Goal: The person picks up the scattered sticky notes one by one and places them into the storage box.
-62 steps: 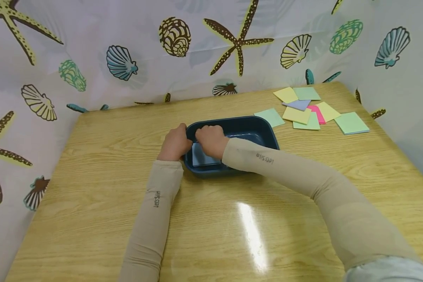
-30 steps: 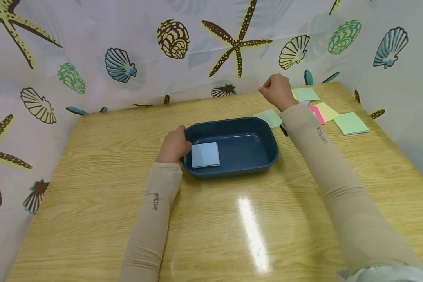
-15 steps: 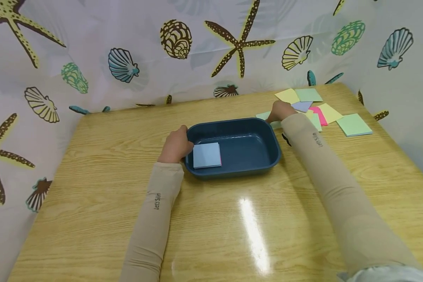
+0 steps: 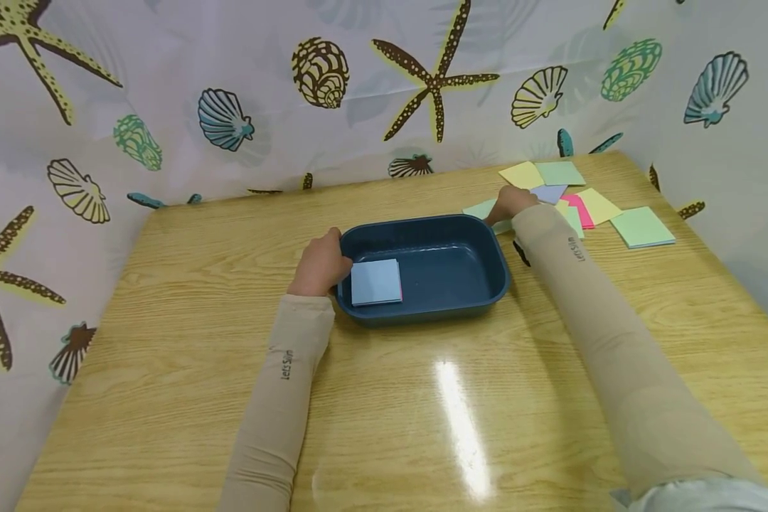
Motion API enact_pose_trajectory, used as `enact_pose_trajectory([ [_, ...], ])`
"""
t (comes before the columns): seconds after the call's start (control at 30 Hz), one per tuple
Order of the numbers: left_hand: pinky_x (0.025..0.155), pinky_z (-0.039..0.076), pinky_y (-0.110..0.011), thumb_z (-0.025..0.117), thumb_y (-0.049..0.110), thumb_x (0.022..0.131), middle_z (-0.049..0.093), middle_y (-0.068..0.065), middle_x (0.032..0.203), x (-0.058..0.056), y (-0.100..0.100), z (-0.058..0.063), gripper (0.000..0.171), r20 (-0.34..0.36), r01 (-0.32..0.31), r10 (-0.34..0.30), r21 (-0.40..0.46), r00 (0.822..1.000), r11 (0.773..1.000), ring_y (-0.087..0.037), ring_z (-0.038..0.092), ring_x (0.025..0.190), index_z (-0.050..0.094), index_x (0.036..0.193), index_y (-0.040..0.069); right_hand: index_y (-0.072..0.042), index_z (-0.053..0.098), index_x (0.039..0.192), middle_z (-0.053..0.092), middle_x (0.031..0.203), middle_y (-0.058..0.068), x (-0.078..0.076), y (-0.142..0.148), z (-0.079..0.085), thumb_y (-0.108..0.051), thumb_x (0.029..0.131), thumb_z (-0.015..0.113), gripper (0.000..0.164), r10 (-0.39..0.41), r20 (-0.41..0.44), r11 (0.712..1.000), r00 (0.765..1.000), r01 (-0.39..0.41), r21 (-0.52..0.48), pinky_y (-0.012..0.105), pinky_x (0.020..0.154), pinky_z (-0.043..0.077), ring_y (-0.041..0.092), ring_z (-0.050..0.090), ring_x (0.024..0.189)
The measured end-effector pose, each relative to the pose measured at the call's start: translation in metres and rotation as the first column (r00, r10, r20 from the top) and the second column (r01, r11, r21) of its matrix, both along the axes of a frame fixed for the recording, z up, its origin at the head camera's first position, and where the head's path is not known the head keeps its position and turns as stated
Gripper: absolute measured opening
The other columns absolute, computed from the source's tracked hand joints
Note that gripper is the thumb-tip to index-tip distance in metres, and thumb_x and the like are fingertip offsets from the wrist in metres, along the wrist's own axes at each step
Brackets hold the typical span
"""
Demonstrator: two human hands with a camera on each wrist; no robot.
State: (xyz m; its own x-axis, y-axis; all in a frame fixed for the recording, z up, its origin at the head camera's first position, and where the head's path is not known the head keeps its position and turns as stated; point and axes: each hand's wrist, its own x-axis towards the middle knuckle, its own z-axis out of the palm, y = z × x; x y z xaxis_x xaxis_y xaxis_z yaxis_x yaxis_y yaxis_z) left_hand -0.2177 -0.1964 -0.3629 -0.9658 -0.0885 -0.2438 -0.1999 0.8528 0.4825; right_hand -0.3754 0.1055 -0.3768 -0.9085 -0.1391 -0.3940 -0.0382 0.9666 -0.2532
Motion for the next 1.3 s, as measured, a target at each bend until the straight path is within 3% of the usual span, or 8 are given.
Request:
enact_pose_trajectory([
  [0.13,0.070,0.053,-0.036,0.053,0.006,0.092,0.048,-0.025,0.137,0.000,0.000,0.000,0.059,0.004,0.001,-0.001,0.004,1.000,1.000,-0.034,0.057,0.106,0.032,0.147,-0.001,0.018,0.054,0.112,0.055,0.118,0.032,-0.001,0.001,-0.003,-0.026,0.082,0.071,0.056,-0.010,-0.101,0.997,0.995,0.002,-0.072,0.051,0.097,0.040,0.040,0.052,0.106],
  [0.23,0.074,0.054,-0.039,0.052,0.006,0.093,0.047,-0.025,0.138,0.001,-0.001,0.000,0.059,0.014,0.002,-0.002,0.007,1.000,1.000,-0.035,0.056,0.108,0.031,0.147,-0.001,0.013,0.056,0.087,0.057,0.091,0.025,-0.001,0.001,-0.004,-0.012,0.083,0.064,0.027,-0.032,-0.193,0.993,0.981,0.009,-0.118,0.044,0.075,0.048,0.032,0.052,0.082],
  [0.33,0.085,0.051,-0.041,0.053,0.007,0.093,0.046,-0.025,0.139,0.001,-0.001,-0.001,0.059,0.022,0.004,-0.004,0.000,1.000,1.000,-0.035,0.054,0.113,0.030,0.147,-0.001,0.004,0.050,0.070,0.047,0.071,0.014,0.000,0.002,-0.003,-0.001,0.079,0.052,0.011,-0.048,-0.266,0.988,0.963,0.006,-0.156,0.037,0.060,0.040,0.026,0.043,0.067],
  [0.43,0.092,0.047,-0.044,0.054,0.007,0.092,0.046,-0.026,0.139,0.001,-0.001,-0.002,0.060,0.021,0.006,-0.006,-0.003,1.000,1.000,-0.035,0.053,0.116,0.031,0.147,-0.002,0.010,0.056,0.082,0.055,0.080,0.021,0.001,0.002,0.000,0.002,0.078,0.046,0.014,-0.079,-0.285,0.977,0.955,0.017,-0.214,0.040,0.067,0.044,0.032,0.050,0.075],
  [0.57,0.094,0.046,-0.044,0.053,0.006,0.092,0.046,-0.026,0.138,0.002,-0.002,-0.003,0.060,0.010,0.015,-0.015,-0.009,1.000,1.000,-0.035,0.053,0.114,0.031,0.146,-0.003,0.014,0.057,0.116,0.055,0.121,0.030,0.005,-0.002,0.009,0.000,0.085,0.047,0.035,-0.134,-0.285,0.954,0.949,0.045,-0.298,0.049,0.090,0.045,0.043,0.053,0.106],
  [0.93,0.092,0.047,-0.044,0.053,0.006,0.091,0.048,-0.027,0.136,0.002,-0.002,-0.002,0.059,-0.004,0.026,-0.026,-0.024,1.000,0.999,-0.035,0.055,0.111,0.032,0.145,-0.004,0.011,0.051,0.128,0.053,0.127,0.030,0.019,-0.025,0.047,-0.004,0.097,0.046,0.035,-0.227,-0.391,0.888,0.892,0.025,-0.460,0.050,0.092,0.047,0.044,0.053,0.114],
  [1.1,0.092,0.047,-0.044,0.054,0.006,0.091,0.049,-0.027,0.135,0.001,-0.002,-0.001,0.058,-0.009,0.023,-0.024,-0.029,1.000,0.999,-0.035,0.055,0.112,0.033,0.145,-0.003,0.010,0.052,0.127,0.054,0.125,0.028,0.032,-0.042,0.065,-0.006,0.100,0.044,0.033,-0.173,-0.406,0.884,0.898,-0.040,-0.465,0.048,0.088,0.049,0.042,0.055,0.110],
  [1.3,0.083,0.051,-0.041,0.053,0.006,0.092,0.050,-0.027,0.134,0.000,-0.001,0.000,0.058,-0.010,0.023,-0.023,-0.018,1.000,1.000,-0.035,0.057,0.107,0.033,0.145,-0.003,0.011,0.048,0.127,0.050,0.127,0.028,0.048,-0.059,0.082,-0.007,0.101,0.039,0.032,-0.002,-0.383,0.889,0.924,-0.174,-0.424,0.047,0.091,0.044,0.040,0.050,0.111],
])
